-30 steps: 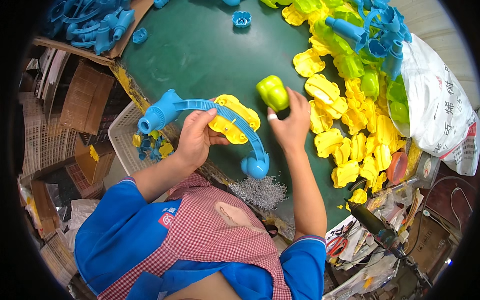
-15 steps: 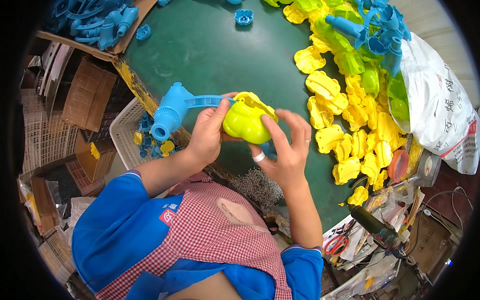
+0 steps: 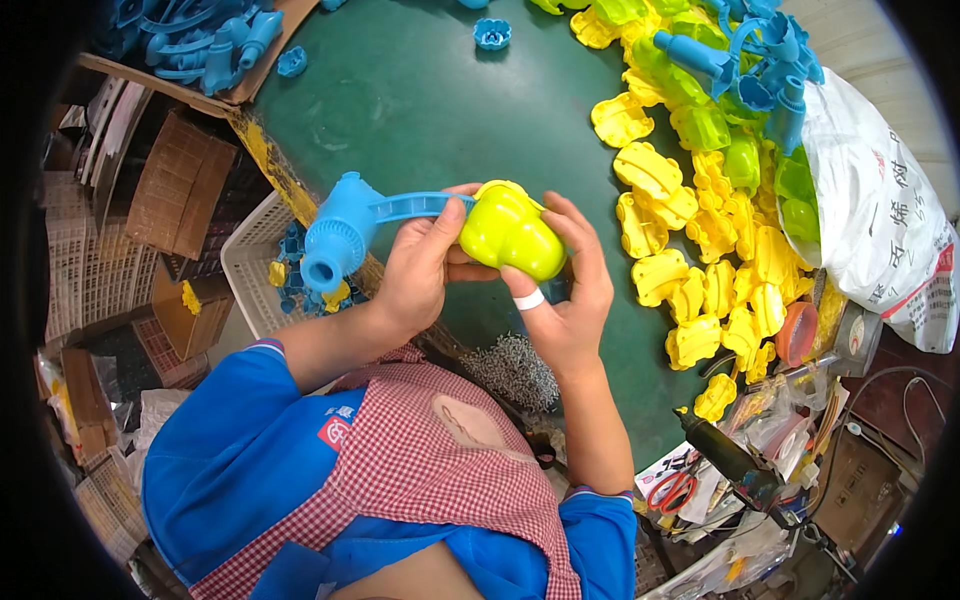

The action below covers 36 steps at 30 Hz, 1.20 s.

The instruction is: The person assembles blue and yellow plastic components on a green workbench. They fit yellow pieces into blue frames and use a power drill to fasten them with small metal fasteners, repeating the process for multiple units.

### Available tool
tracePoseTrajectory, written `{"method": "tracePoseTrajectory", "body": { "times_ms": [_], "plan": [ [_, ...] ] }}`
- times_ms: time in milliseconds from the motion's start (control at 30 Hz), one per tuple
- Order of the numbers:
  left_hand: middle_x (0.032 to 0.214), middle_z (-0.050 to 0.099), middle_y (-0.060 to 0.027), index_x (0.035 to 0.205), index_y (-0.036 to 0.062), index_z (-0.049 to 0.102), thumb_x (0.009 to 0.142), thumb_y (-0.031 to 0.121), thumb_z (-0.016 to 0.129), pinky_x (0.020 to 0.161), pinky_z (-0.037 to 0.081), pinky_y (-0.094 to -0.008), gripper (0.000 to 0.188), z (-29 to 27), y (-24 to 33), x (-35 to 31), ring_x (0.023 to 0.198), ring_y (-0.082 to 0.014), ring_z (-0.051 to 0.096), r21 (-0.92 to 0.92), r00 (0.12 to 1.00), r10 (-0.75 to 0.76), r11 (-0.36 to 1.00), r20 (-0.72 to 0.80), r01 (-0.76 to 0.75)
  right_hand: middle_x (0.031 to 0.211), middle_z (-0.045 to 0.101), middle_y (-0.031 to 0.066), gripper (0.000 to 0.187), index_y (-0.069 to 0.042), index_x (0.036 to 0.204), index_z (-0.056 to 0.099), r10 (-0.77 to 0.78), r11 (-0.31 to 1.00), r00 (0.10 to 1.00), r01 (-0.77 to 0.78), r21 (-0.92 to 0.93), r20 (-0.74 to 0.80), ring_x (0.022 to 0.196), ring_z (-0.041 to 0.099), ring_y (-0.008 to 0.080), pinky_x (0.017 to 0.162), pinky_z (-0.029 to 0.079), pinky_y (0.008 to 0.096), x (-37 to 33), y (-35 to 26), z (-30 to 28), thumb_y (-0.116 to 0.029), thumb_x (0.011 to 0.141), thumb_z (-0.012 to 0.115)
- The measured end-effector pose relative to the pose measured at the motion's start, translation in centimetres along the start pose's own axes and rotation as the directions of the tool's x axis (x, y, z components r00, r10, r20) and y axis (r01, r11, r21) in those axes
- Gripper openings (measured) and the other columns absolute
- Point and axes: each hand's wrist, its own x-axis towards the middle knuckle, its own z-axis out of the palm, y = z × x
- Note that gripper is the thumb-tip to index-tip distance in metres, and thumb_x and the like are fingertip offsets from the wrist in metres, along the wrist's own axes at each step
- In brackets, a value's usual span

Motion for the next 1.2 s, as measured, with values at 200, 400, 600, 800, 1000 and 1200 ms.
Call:
{"method": "tracePoseTrajectory", "body": {
  "times_ms": [200, 400, 600, 800, 1000, 1200],
  "plan": [
    [0.109, 0.063, -0.0077, 0.131, 0.0040, 0.044, 0.095, 0.033, 0.056, 0.067, 0.056, -0.0254, 0.048, 0.1, 0.3, -0.1, 0.093, -0.0150, 0.065, 0.157, 0.987, 0.118, 0.978, 0.110, -0.135, 0.123, 0.055, 0.0200, 0.062, 0.001, 0.123, 0.051, -0.098, 0.974, 0.994, 0.104, -0.201, 0.039, 0.113, 0.057, 0.0281, 0.093, 0.047, 0.0353, 0.1, -1.0, 0.1, -0.019, 0.072, 0.080],
    [0.104, 0.065, -0.0079, 0.127, 0.0040, 0.045, 0.092, 0.028, 0.062, 0.062, 0.055, -0.0229, 0.045, -0.8, 0.8, 0.4, 0.085, -0.0127, 0.066, 0.092, 0.997, -0.044, 0.995, 0.071, 0.037, 0.123, 0.056, 0.0139, 0.072, 0.002, 0.132, 0.045, 0.415, 0.898, 0.891, -0.433, 0.076, 0.183, 0.109, 0.058, 0.0211, 0.091, 0.047, 0.0329, 0.1, -1.6, -0.7, -0.021, 0.073, 0.080],
    [0.105, 0.065, -0.0083, 0.125, 0.0056, 0.048, 0.096, 0.033, 0.054, 0.064, 0.057, -0.0262, 0.040, 0.4, 0.4, 0.2, 0.088, -0.0151, 0.067, 0.141, 0.995, 0.101, 0.985, 0.008, -0.102, 0.115, 0.060, 0.0170, 0.067, -0.001, 0.129, 0.049, -0.012, 0.881, 0.998, 0.041, -0.470, 0.066, 0.102, 0.062, 0.0302, 0.087, 0.049, 0.0343, -0.1, -1.3, 0.5, -0.013, 0.070, 0.078],
    [0.105, 0.065, -0.0070, 0.118, 0.0074, 0.054, 0.100, 0.036, 0.043, 0.063, 0.057, -0.0274, 0.036, -1.1, -0.1, 0.8, 0.089, -0.0164, 0.068, 0.096, 0.998, 0.033, 0.995, -0.050, -0.028, 0.116, 0.060, 0.0165, 0.061, 0.000, 0.125, 0.053, 0.239, 0.969, 0.971, -0.240, 0.052, 0.023, 0.103, 0.062, 0.0283, 0.085, 0.050, 0.0334, -0.7, 0.0, 0.7, -0.011, 0.070, 0.078],
    [0.105, 0.066, -0.0045, 0.120, 0.0075, 0.052, 0.094, 0.023, 0.058, 0.055, 0.053, -0.0213, 0.031, -0.9, 0.3, 0.3, 0.084, -0.0114, 0.066, 0.090, 0.997, 0.041, 0.995, 0.058, -0.046, 0.118, 0.059, 0.0162, 0.064, 0.000, 0.127, 0.051, 0.176, 0.958, 0.984, -0.165, -0.236, 0.028, 0.107, 0.060, 0.0287, 0.091, 0.048, 0.0349, -0.7, -0.2, 0.1, -0.009, 0.069, 0.078],
    [0.104, 0.065, -0.0035, 0.122, 0.0038, 0.052, 0.087, 0.010, 0.065, 0.043, 0.040, -0.0156, 0.038, -1.7, 0.2, 0.4, 0.076, -0.0038, 0.059, 0.140, 0.990, 0.083, 0.985, 0.111, -0.098, 0.122, 0.057, 0.0171, 0.071, -0.001, 0.130, 0.048, 0.086, 0.961, 0.994, -0.065, -0.271, 0.067, 0.114, 0.056, 0.0272, 0.094, 0.045, 0.0351, -0.9, 0.1, 0.1, -0.013, 0.068, 0.080]
  ]
}}
